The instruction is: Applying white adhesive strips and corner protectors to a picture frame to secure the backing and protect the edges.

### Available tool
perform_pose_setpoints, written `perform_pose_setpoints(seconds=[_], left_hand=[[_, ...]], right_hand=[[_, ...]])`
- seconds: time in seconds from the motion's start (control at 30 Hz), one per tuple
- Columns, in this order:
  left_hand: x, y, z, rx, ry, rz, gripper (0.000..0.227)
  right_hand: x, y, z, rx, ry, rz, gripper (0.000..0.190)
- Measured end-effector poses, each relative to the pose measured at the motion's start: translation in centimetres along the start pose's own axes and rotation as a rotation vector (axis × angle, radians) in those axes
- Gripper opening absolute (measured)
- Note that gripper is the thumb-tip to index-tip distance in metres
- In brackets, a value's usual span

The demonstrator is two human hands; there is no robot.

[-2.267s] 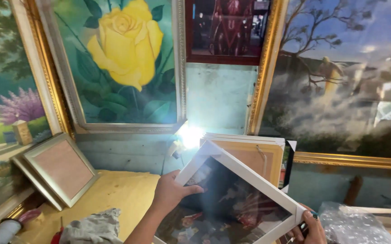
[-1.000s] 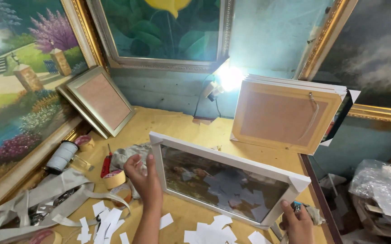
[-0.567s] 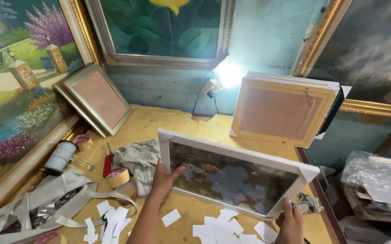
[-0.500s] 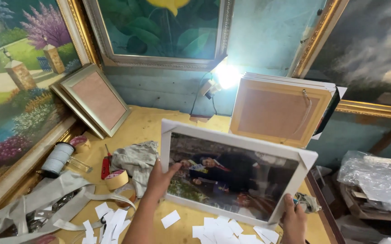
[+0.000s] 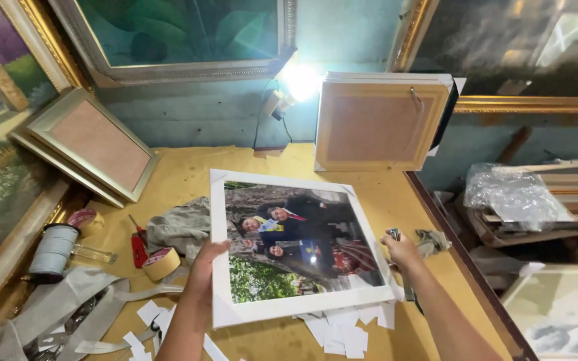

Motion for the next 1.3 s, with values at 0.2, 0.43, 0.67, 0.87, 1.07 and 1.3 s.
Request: perform_pose_setpoints(seconds=[0.2, 0.43, 0.67, 0.87, 1.07, 1.3], left_hand=[[-0.1, 1.1, 0.6, 0.027, -0.014, -0.008, 0.043], [-0.6, 0.1, 0.2, 0.176, -0.117, -0.088, 0.032], [-2.7, -3.7, -3.0, 0.285, 0.118, 0.085, 0.045], [-3.3, -3.2, -3.4, 0.133, 0.308, 0.206, 0.044], [-3.6, -1.5, -1.8, 0.108, 0.431, 0.233, 0.047], [-2.8, 2.0, 0.4, 0.563, 0.297, 0.403, 0.035]], right_hand=[[5.2, 1.3, -1.1, 0.005, 0.288, 0.100, 0.033], [10.1, 1.8, -1.1, -0.093, 0.672, -0.062, 0.059], [1.5, 4.8, -5.2, -0.153, 0.845, -0.014, 0.035], [1.1, -3.4, -8.5, 0.004, 0.763, -0.095, 0.058], [7.5, -10.0, -5.9, 0.009, 1.026, -0.336, 0.050], [3.1, -9.5, -8.5, 0.063, 0.576, -0.307, 0.035]])
Point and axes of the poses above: each hand's wrist, its own y-axis away from the middle knuckle, its own z-axis out of the palm, x = y × z, the point moved 4 cm from there along -y, towards the middle knuckle, and after that the axes turned 2 degrees about -z, right-handed, at the moved point
